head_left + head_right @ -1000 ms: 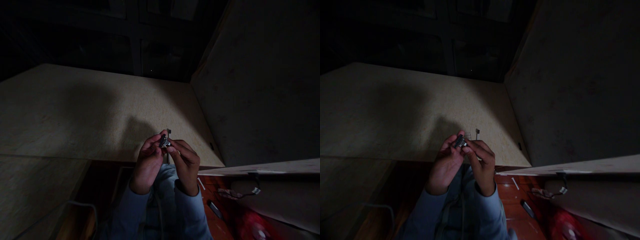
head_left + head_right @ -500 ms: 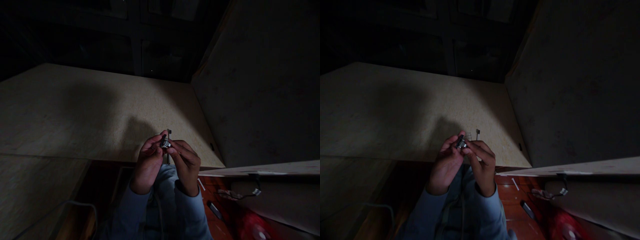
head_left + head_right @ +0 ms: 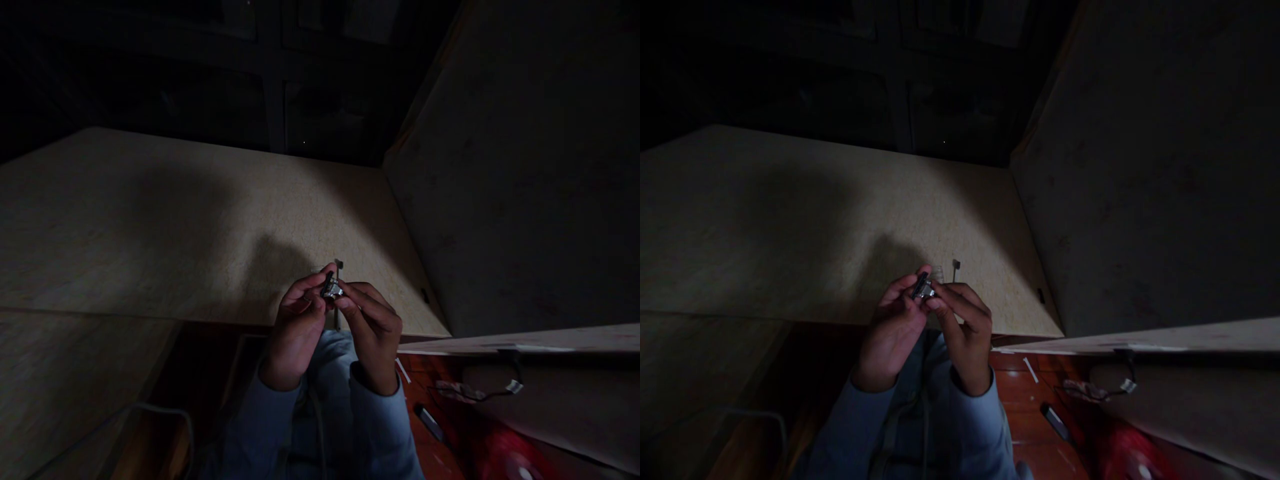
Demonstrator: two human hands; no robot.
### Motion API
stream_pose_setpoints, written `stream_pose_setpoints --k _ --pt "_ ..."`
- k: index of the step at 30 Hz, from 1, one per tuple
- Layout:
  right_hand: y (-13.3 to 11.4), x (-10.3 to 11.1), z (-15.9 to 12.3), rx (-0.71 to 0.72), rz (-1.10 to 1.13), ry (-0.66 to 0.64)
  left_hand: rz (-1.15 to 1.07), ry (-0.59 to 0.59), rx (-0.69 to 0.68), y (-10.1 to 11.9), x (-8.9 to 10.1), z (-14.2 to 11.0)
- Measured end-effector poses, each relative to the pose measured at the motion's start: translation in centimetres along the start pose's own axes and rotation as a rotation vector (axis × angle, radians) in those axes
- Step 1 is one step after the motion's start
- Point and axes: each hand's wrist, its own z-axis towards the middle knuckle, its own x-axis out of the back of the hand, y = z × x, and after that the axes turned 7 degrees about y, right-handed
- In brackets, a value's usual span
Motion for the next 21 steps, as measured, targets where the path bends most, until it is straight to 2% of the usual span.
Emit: stream_pose_setpoints --k 21 --pt "0.35 -0.1 0.06 -0.017 0.017 0.0 0.07 0.04 0.007 -0.11 0.15 -0.17"
